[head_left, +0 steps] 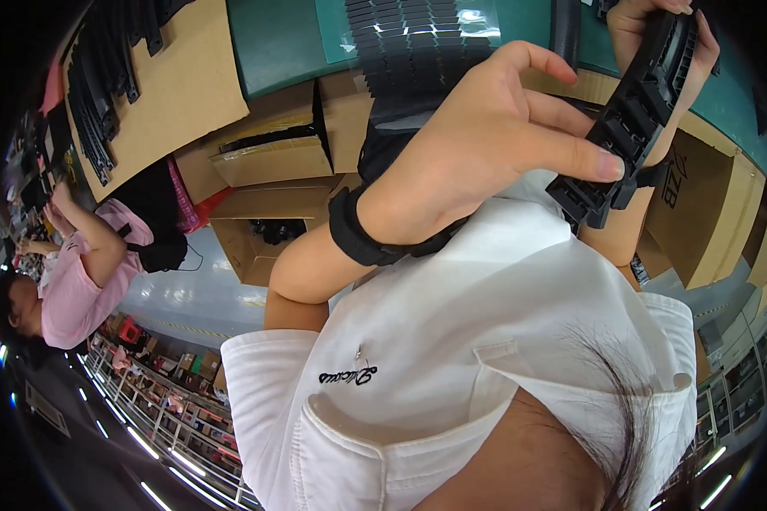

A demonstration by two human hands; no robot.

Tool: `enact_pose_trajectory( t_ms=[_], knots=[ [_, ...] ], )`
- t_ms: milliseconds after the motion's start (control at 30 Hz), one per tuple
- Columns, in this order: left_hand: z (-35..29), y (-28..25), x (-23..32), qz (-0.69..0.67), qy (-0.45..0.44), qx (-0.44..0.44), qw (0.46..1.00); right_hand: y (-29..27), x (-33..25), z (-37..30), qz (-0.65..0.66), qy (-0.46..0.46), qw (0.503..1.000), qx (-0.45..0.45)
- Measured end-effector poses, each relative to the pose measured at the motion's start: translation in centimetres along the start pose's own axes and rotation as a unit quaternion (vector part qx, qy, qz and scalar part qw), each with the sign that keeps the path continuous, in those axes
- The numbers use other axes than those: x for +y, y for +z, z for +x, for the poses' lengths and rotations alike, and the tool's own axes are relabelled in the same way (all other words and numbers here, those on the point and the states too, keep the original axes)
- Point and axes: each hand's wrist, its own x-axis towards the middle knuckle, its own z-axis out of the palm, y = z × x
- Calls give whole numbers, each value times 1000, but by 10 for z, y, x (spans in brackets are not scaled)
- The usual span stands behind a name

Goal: The person peels a sticker from a sheet and applies it to a black plastic component by hand. After repeating this, they set the component down, pick up a different black plastic component, and apply another sticker to it.

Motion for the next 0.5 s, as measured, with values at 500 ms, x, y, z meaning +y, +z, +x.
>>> enact_pose_trajectory(
  t_ms=[500],
  knots=[
    [10, -11, -8, -29, -13, -56, 998, -5, -2, -4, -10, 9, 1000, 11]
  ],
)
